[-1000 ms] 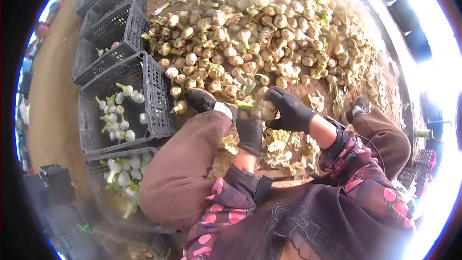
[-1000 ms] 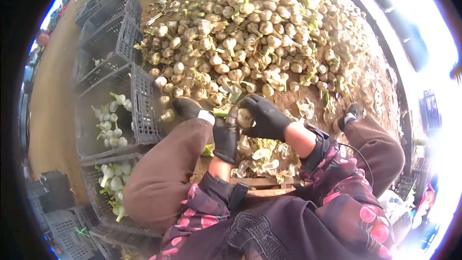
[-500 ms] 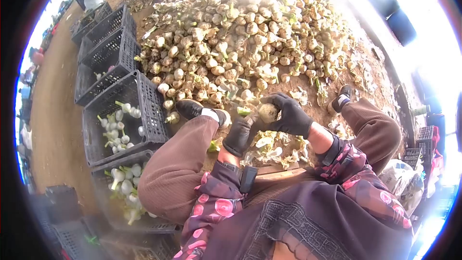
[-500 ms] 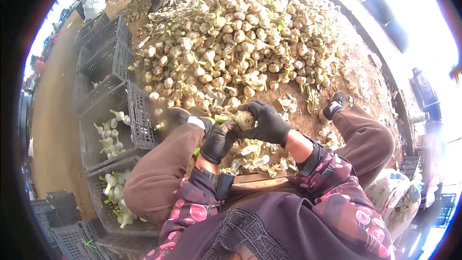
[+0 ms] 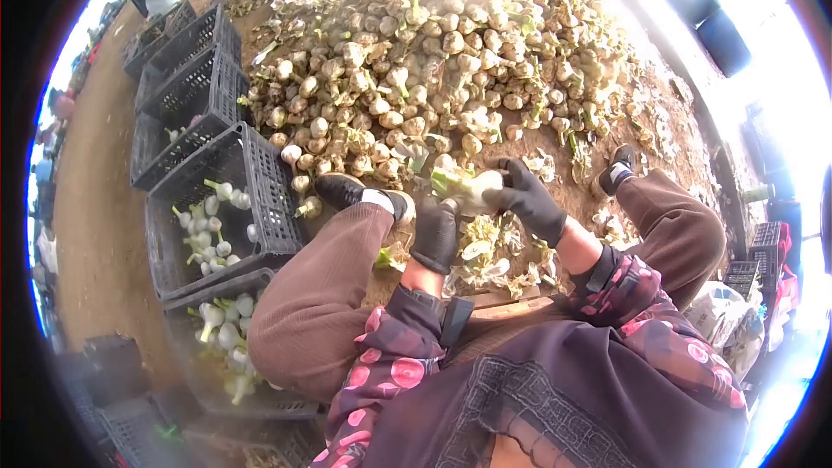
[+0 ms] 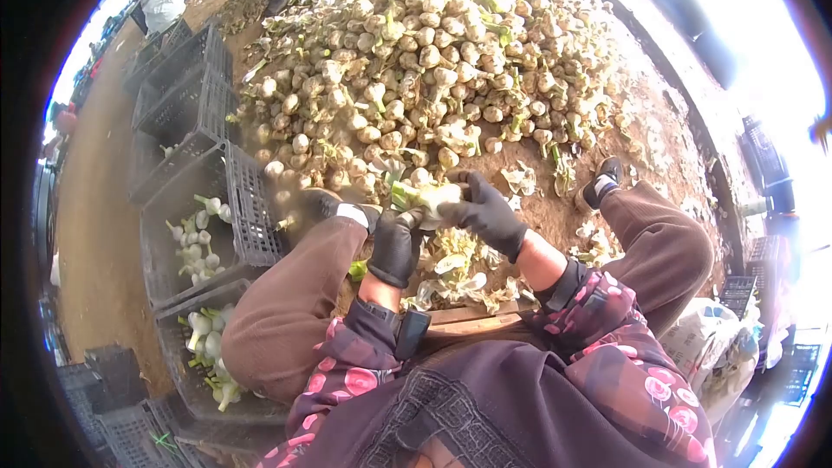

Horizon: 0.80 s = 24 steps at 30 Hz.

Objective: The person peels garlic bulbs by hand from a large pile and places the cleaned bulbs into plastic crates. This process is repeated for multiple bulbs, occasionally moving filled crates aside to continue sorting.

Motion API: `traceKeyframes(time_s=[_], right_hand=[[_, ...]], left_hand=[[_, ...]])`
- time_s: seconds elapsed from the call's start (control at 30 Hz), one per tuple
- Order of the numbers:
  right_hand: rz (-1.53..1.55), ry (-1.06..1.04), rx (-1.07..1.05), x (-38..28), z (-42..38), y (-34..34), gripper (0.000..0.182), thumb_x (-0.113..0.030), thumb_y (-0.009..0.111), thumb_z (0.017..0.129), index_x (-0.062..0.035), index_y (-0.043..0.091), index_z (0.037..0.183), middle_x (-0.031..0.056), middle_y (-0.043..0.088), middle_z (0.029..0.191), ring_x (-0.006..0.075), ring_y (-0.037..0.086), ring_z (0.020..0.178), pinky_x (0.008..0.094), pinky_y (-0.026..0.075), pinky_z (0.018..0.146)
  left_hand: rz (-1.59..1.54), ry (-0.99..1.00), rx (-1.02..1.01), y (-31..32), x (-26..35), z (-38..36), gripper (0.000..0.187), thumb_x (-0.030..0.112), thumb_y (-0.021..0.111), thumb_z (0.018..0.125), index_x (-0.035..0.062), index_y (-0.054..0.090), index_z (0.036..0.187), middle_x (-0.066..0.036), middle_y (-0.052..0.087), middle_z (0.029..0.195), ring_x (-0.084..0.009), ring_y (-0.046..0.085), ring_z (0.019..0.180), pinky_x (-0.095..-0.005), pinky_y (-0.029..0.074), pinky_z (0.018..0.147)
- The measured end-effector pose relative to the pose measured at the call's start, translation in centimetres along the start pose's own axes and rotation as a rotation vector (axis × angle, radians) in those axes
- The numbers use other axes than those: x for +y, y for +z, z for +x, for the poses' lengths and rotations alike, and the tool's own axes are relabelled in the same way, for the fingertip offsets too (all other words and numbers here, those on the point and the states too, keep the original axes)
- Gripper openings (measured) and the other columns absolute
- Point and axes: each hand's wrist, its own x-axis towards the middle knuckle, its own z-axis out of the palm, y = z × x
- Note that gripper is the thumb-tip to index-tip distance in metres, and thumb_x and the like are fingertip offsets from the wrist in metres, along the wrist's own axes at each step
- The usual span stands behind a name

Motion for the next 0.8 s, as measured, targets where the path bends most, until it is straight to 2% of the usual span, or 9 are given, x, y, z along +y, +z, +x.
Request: traceKeyframes(time_s=[0.1,0.23,0.37,0.43,0.5,0.57,0.63,0.73,0.8], right_hand=[[0.551,0.224,-0.128,1.8,0.6,-1.1,0.036,-0.031,0.053,0.091,-0.0024,0.049,0.112,0.01,0.061,0.095,0.0171,0.061,0.071,0.0281,0.05,0.057],[-0.263,-0.181,0.293,5.6,2.1,-0.6,0.031,-0.036,0.047,0.094,-0.0077,0.05,0.107,0.0063,0.061,0.094,0.0126,0.059,0.065,0.0277,0.051,0.053],[-0.154,-0.279,-0.019,4.2,1.3,-0.3,0.032,-0.036,0.05,0.094,-0.0076,0.05,0.108,0.0049,0.062,0.091,0.0135,0.062,0.069,0.0294,0.054,0.057],[0.475,0.279,0.003,2.1,0.9,-0.2,0.035,-0.039,0.05,0.094,-0.0072,0.053,0.109,0.0043,0.063,0.089,0.0141,0.064,0.072,0.03,0.056,0.059],[0.475,0.27,0.204,0.6,0.0,0.4,0.035,-0.042,0.05,0.093,-0.0077,0.059,0.098,0.0038,0.064,0.083,0.0149,0.063,0.068,0.0278,0.052,0.056],[0.334,0.204,-0.084,0.2,-0.4,-1.2,0.038,-0.042,0.05,0.093,-0.0058,0.059,0.103,0.0046,0.065,0.09,0.0151,0.064,0.072,0.0302,0.055,0.062],[0.587,0.147,-0.326,1.9,0.6,-2.8,0.04,-0.041,0.049,0.093,-0.0039,0.057,0.107,0.0056,0.065,0.093,0.0155,0.065,0.077,0.0304,0.055,0.068],[0.681,-0.046,-0.168,-0.6,-0.6,-2.0,0.038,-0.032,0.045,0.097,-0.0003,0.052,0.117,0.0091,0.062,0.102,0.0173,0.063,0.089,0.0337,0.052,0.078],[0.22,-0.113,-0.14,-2.0,-0.3,-3.1,0.035,-0.029,0.046,0.097,-0.0014,0.051,0.118,0.0092,0.06,0.105,0.0177,0.059,0.099,0.0332,0.049,0.086]], left_hand=[[0.011,0.093,-0.025,1.0,0.8,-0.4,0.035,-0.001,0.049,0.081,-0.001,0.054,0.116,-0.007,0.062,0.094,-0.0121,0.059,0.077,-0.0248,0.048,0.066],[0.481,0.295,-0.08,-0.6,-2.1,-0.4,0.025,0.0,0.056,0.082,-0.001,0.062,0.106,-0.014,0.063,0.102,-0.0193,0.061,0.087,-0.0297,0.05,0.074],[1.227,0.437,-0.098,-2.1,-2.1,-0.2,0.013,0.001,0.059,0.079,-0.0037,0.066,0.089,-0.014,0.067,0.088,-0.0245,0.064,0.078,-0.0329,0.051,0.071],[0.948,0.228,-0.07,0.0,-0.3,-0.5,0.013,0.001,0.056,0.079,-0.0025,0.066,0.086,-0.014,0.067,0.084,-0.0263,0.064,0.075,-0.0346,0.051,0.069],[0.664,0.024,-0.046,0.1,-0.5,-0.2,0.013,0.001,0.054,0.079,-0.0013,0.066,0.083,-0.014,0.067,0.081,-0.028,0.064,0.072,-0.0363,0.051,0.068],[1.897,0.364,-0.468,-3.2,-5.0,1.5,0.019,0.009,0.051,0.079,0.003,0.066,0.09,-0.021,0.066,0.093,-0.0305,0.065,0.084,-0.0388,0.051,0.075],[1.616,-0.252,-0.332,-3.4,-5.5,0.9,0.047,0.033,0.058,0.077,0.0066,0.058,0.115,-0.027,0.058,0.112,-0.0341,0.057,0.11,-0.0406,0.046,0.092],[1.873,-0.215,-0.235,-2.4,-4.3,-1.0,0.063,0.039,0.06,0.078,0.0057,0.046,0.13,-0.024,0.059,0.114,-0.0336,0.058,0.108,-0.0426,0.045,0.092],[1.786,0.099,-0.045,-1.3,-1.9,-1.2,0.065,0.031,0.065,0.079,0.015,0.039,0.136,-0.018,0.06,0.104,-0.0354,0.059,0.1,-0.0393,0.048,0.088]])
